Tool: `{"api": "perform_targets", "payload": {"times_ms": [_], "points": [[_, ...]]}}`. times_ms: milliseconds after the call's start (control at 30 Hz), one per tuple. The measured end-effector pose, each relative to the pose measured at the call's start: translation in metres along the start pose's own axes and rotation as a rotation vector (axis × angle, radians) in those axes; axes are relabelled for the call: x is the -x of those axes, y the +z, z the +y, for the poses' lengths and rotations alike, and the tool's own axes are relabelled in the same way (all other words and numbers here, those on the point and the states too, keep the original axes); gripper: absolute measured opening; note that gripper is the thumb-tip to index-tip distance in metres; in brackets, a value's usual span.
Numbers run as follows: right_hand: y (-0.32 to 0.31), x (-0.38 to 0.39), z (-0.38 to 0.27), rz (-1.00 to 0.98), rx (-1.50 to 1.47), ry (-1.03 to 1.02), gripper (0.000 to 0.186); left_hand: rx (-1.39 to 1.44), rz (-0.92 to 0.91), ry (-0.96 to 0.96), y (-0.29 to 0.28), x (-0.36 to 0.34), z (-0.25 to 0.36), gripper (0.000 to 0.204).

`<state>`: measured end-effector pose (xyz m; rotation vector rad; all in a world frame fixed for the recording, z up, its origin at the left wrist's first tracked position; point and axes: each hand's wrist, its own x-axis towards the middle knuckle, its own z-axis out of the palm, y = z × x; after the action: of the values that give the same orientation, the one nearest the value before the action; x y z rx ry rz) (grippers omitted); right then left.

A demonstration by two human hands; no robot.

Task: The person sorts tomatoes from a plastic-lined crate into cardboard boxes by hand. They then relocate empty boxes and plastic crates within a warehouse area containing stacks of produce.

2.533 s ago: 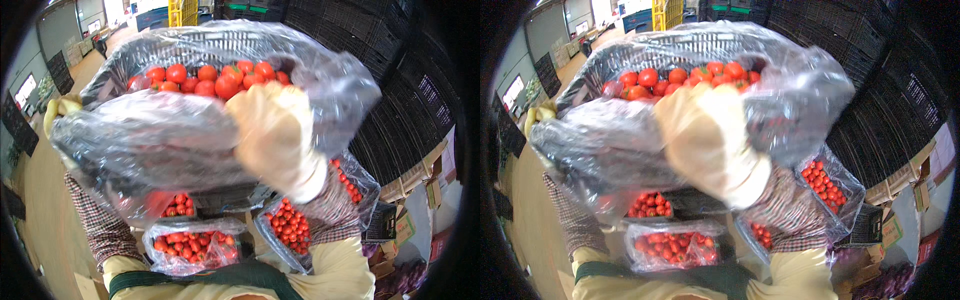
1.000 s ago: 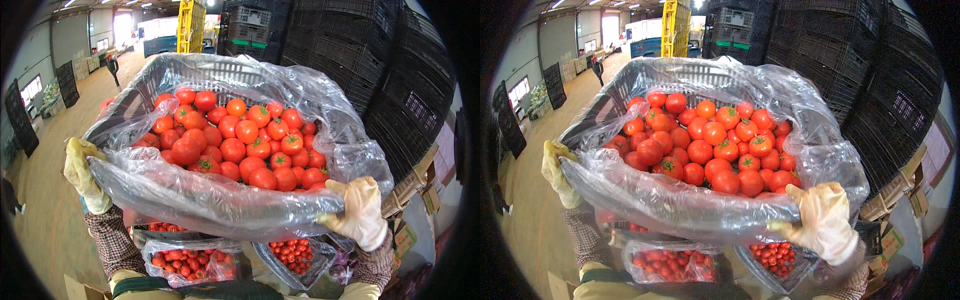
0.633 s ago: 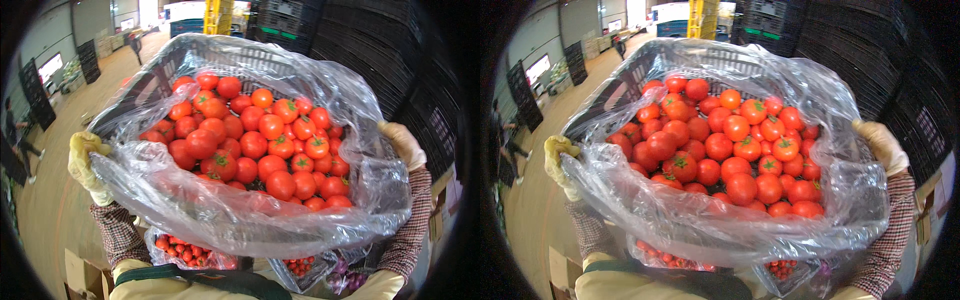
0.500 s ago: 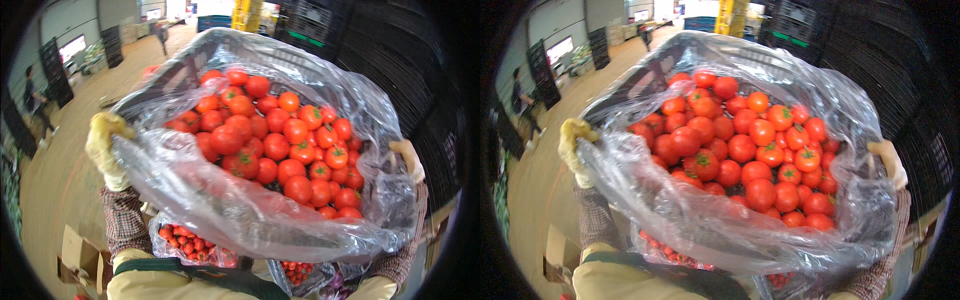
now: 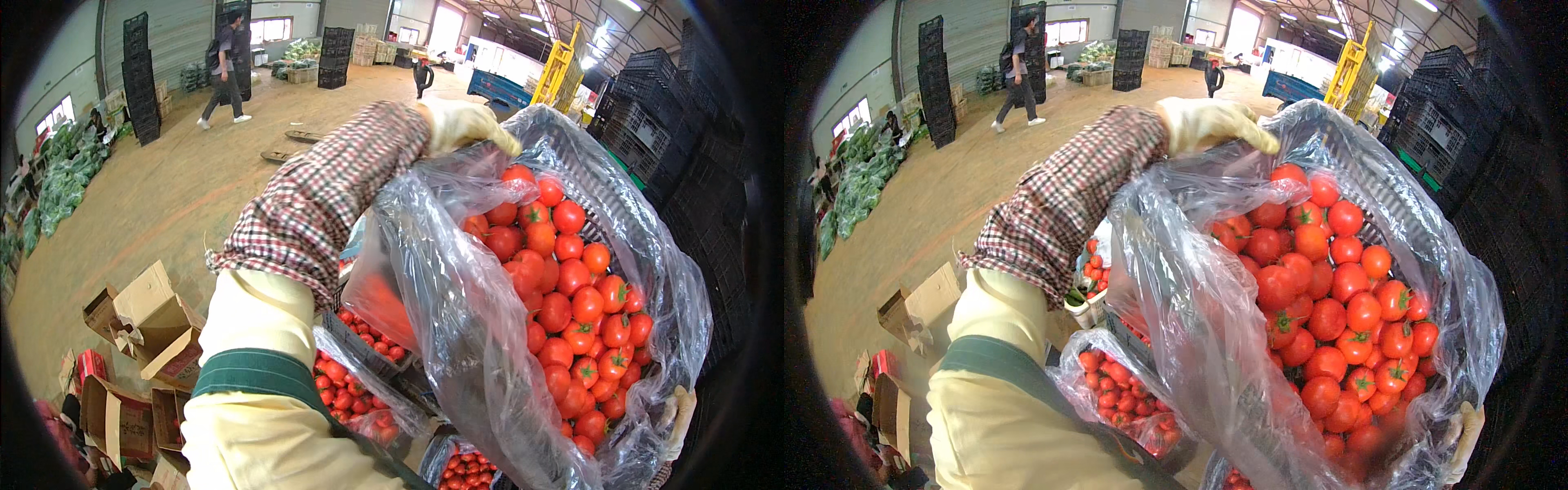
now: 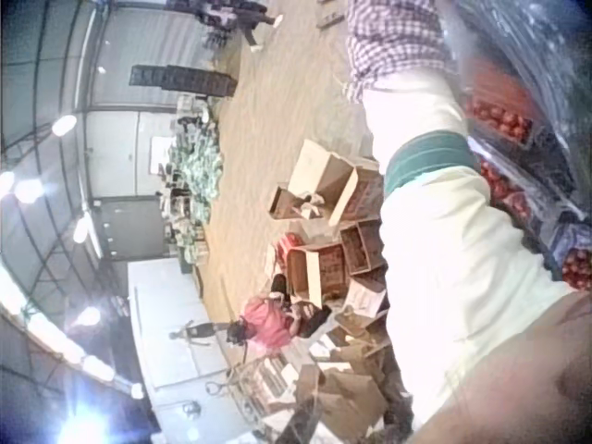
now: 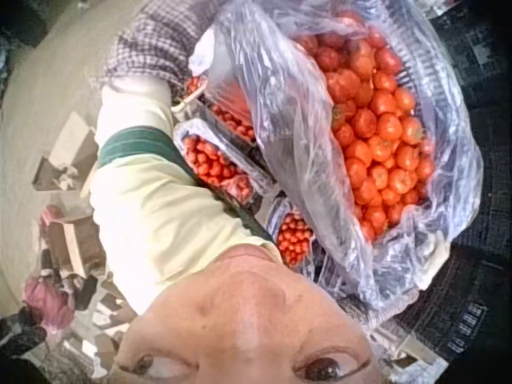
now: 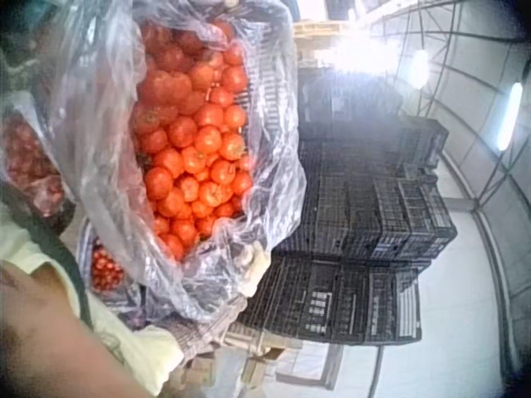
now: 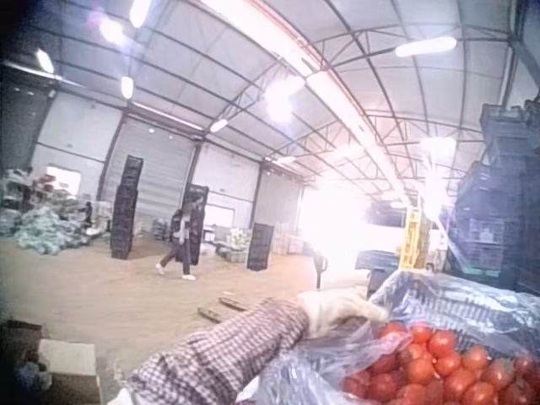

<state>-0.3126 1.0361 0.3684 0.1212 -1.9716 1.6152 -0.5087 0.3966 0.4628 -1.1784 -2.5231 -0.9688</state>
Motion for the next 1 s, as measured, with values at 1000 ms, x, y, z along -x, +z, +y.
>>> {"api": "perform_targets", "payload": {"times_ms": [1000], "points": [[0.053, 0.064, -0.057, 0.153, -0.034, 0.750, 0.014, 0.499, -0.147, -0.157, -0.008, -0.140, 0.020, 0.029]]}}
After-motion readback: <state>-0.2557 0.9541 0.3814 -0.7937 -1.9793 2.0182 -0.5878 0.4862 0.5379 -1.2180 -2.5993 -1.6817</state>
